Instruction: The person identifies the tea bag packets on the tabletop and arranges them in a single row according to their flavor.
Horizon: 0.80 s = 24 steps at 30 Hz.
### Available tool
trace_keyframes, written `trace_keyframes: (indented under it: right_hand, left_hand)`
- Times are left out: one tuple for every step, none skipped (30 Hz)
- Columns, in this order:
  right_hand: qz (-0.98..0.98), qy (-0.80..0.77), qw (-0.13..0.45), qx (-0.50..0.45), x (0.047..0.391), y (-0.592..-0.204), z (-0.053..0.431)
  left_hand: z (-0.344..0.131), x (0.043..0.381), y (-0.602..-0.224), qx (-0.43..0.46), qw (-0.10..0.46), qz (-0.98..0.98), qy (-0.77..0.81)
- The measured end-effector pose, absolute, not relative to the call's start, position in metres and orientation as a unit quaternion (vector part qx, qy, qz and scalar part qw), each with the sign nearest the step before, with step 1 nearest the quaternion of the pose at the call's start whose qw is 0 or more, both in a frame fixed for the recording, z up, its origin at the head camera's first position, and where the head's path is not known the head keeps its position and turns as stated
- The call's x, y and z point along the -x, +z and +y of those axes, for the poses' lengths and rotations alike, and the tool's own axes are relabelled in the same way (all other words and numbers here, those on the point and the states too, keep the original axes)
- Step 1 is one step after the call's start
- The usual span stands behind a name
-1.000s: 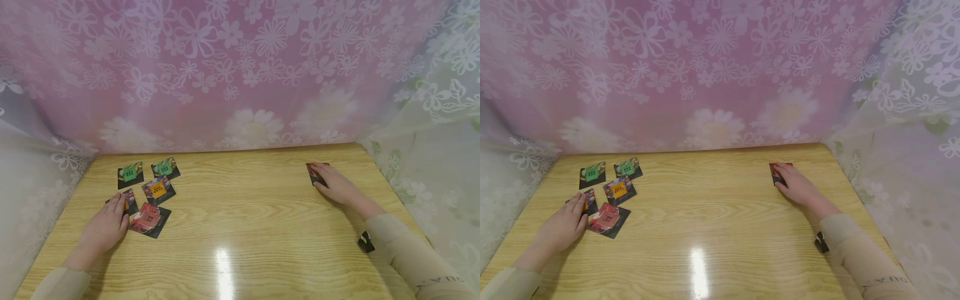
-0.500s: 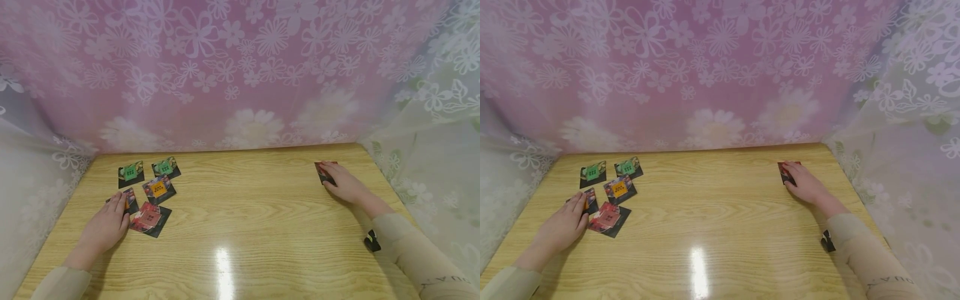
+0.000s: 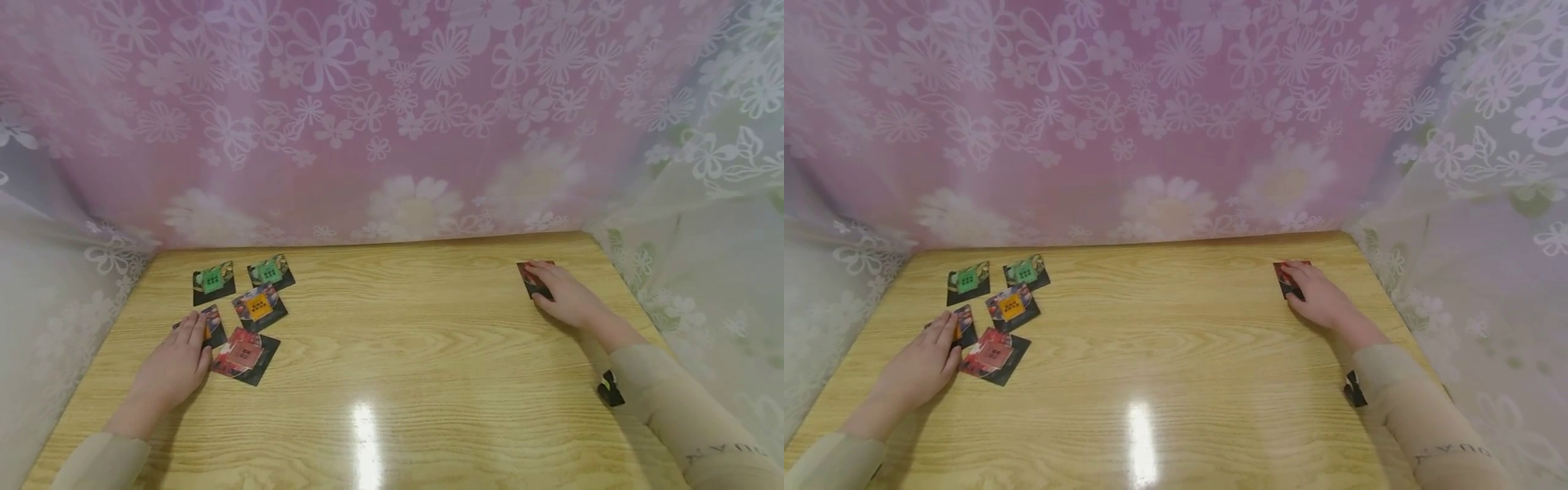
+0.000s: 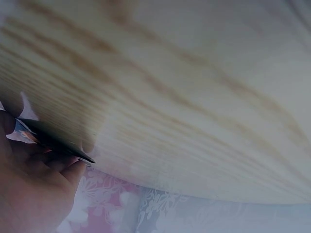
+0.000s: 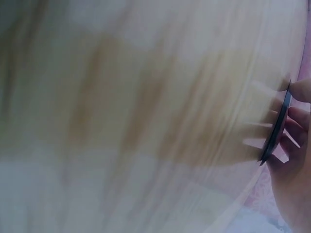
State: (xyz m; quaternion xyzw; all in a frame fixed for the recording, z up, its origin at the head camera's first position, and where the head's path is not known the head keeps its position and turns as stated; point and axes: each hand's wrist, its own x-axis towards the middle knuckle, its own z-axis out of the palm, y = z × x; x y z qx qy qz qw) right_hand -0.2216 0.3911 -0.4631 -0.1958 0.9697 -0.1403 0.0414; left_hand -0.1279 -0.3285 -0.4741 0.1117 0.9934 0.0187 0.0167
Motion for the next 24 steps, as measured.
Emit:
trace_keyframes:
  right_hand:
    - [0.970, -0.139, 0.039, 0.197, 0.222, -0.463, 0.391]
    - [0.970, -0.137, 0.036, 0.198, 0.222, -0.463, 0.391]
    - [0.970, -0.136, 0.034, 0.199, 0.221, -0.463, 0.391]
    - [0.970, -0.134, 0.032, 0.200, 0.221, -0.462, 0.391]
    - [0.970, -0.133, 0.029, 0.200, 0.221, -0.462, 0.391]
    - [0.971, -0.132, 0.027, 0.199, 0.220, -0.461, 0.390]
    - [0.971, -0.131, 0.025, 0.198, 0.220, -0.461, 0.389]
    - [0.971, -0.130, 0.023, 0.198, 0.220, -0.460, 0.388]
    - [0.971, -0.127, 0.020, 0.199, 0.220, -0.460, 0.387]
    - [0.972, -0.124, 0.018, 0.201, 0.220, -0.459, 0.385]
    - [0.971, -0.121, 0.016, 0.204, 0.220, -0.459, 0.383]
    - [0.971, -0.119, 0.014, 0.209, 0.221, -0.458, 0.380]
    - [0.970, -0.115, 0.012, 0.213, 0.221, -0.458, 0.377]
    - [0.969, -0.112, 0.011, 0.219, 0.220, -0.457, 0.374]
    - [0.968, -0.110, 0.010, 0.224, 0.220, -0.457, 0.370]
    - [0.967, -0.109, 0.009, 0.228, 0.220, -0.456, 0.366]
    - [0.966, -0.108, 0.005, 0.233, 0.220, -0.456, 0.362]
    - [0.965, -0.107, 0.004, 0.238, 0.220, -0.456, 0.358]
    - [0.965, -0.106, 0.003, 0.242, 0.220, -0.455, 0.353]
    - [0.963, -0.106, 0.003, 0.246, 0.220, -0.454, 0.349]
    - [0.962, -0.106, 0.003, 0.250, 0.220, -0.453, 0.344]
    - [0.962, -0.105, 0.002, 0.254, 0.220, -0.452, 0.339]
    - [0.961, -0.108, 0.003, 0.256, 0.220, -0.451, 0.334]
    - [0.960, -0.109, 0.006, 0.259, 0.220, -0.449, 0.329]
  left_hand:
    - [-0.329, 0.128, -0.474, -0.112, 0.017, 0.993, 0.019]
    - [-0.329, 0.128, -0.474, -0.112, 0.017, 0.993, 0.019]
    - [-0.329, 0.128, -0.474, -0.112, 0.018, 0.993, 0.019]
    - [-0.329, 0.128, -0.474, -0.113, 0.018, 0.993, 0.019]
    - [-0.329, 0.128, -0.475, -0.113, 0.019, 0.993, 0.019]
    - [-0.329, 0.129, -0.475, -0.113, 0.019, 0.993, 0.019]
    - [-0.329, 0.129, -0.475, -0.113, 0.018, 0.993, 0.019]
    - [-0.330, 0.129, -0.475, -0.114, 0.018, 0.993, 0.019]
    - [-0.330, 0.129, -0.475, -0.114, 0.017, 0.993, 0.018]
    - [-0.330, 0.130, -0.475, -0.114, 0.017, 0.993, 0.017]
    - [-0.330, 0.130, -0.475, -0.114, 0.017, 0.993, 0.018]
    - [-0.330, 0.130, -0.475, -0.114, 0.018, 0.993, 0.018]
    - [-0.330, 0.130, -0.475, -0.114, 0.020, 0.993, 0.017]
    - [-0.330, 0.130, -0.475, -0.113, 0.022, 0.993, 0.018]
    - [-0.330, 0.130, -0.475, -0.113, 0.024, 0.993, 0.019]
    - [-0.330, 0.130, -0.475, -0.113, 0.025, 0.993, 0.019]
    - [-0.331, 0.130, -0.475, -0.113, 0.025, 0.993, 0.020]
    - [-0.331, 0.130, -0.475, -0.114, 0.024, 0.993, 0.021]
    - [-0.331, 0.130, -0.475, -0.115, 0.023, 0.993, 0.021]
    - [-0.331, 0.130, -0.474, -0.116, 0.021, 0.993, 0.021]
    - [-0.331, 0.130, -0.474, -0.117, 0.019, 0.993, 0.021]
    - [-0.332, 0.130, -0.474, -0.118, 0.018, 0.993, 0.021]
    - [-0.332, 0.130, -0.474, -0.118, 0.017, 0.993, 0.021]
    - [-0.332, 0.130, -0.474, -0.119, 0.017, 0.993, 0.021]
